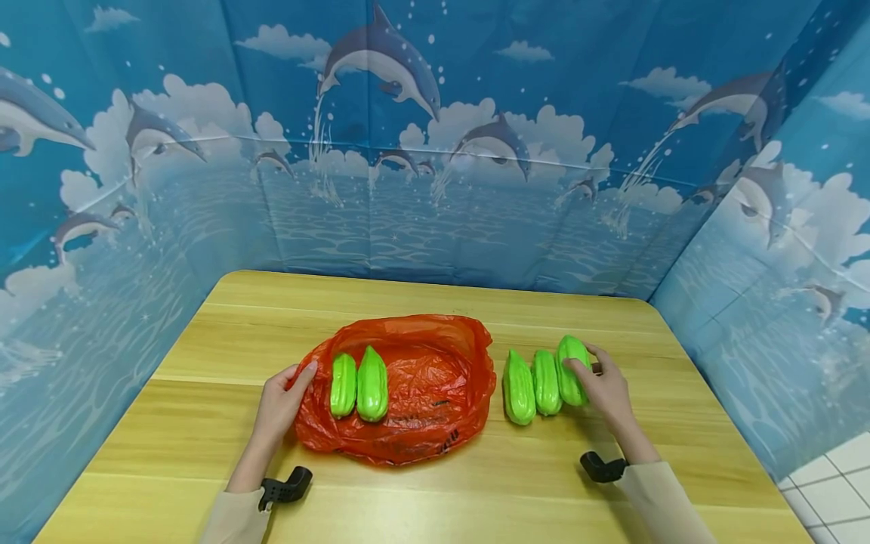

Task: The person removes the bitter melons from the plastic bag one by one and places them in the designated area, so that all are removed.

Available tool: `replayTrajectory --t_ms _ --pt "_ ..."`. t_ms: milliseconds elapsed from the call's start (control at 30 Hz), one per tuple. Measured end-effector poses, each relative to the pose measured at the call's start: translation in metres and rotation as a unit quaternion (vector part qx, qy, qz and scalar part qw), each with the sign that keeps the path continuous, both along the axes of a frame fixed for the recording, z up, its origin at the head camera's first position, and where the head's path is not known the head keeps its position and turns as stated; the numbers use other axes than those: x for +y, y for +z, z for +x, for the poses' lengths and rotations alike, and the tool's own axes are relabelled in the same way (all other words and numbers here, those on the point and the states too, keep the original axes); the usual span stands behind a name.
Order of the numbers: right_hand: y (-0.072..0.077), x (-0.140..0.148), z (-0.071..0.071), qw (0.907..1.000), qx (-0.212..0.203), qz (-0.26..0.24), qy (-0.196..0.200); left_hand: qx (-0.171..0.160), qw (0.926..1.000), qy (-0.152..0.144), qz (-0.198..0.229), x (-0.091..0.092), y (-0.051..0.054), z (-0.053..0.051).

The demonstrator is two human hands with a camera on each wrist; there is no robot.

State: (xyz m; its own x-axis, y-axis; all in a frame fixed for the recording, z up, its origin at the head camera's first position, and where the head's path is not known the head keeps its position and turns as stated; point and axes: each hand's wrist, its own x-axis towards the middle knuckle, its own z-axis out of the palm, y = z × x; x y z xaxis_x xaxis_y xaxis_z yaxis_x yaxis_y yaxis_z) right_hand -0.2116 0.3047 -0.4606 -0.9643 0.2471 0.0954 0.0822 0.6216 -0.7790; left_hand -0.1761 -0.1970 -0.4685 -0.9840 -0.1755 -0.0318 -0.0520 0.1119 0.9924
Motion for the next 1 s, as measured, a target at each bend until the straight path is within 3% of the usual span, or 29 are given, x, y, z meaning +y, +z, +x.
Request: replayTrajectory --t_ms 233,400,467,633,1000 --pt "0.014 -0.008 0.008 0.9989 -0.045 -0.002 -0.011 -0.013 0.9999 0.001 0.005 -0.001 -0.001 -0.001" --pt "0.012 -0.006 0.007 0.9978 -0.062 0.002 -0.024 -0.019 0.9998 -0.002 0.008 0.002 0.015 0.006" --pt "0.011 -0.005 0.008 0.9975 -0.066 0.0 -0.026 -0.021 0.9997 -0.003 0.008 0.002 0.016 0.006" --pt "0.009 -0.004 0.009 0.9971 -0.071 0.001 -0.026 -0.021 0.9997 0.0 0.012 -0.002 0.001 -0.001" --pt "0.004 0.001 0.009 0.9969 -0.074 0.007 -0.025 -0.019 0.9998 0.004 0.011 -0.003 -0.001 -0.001"
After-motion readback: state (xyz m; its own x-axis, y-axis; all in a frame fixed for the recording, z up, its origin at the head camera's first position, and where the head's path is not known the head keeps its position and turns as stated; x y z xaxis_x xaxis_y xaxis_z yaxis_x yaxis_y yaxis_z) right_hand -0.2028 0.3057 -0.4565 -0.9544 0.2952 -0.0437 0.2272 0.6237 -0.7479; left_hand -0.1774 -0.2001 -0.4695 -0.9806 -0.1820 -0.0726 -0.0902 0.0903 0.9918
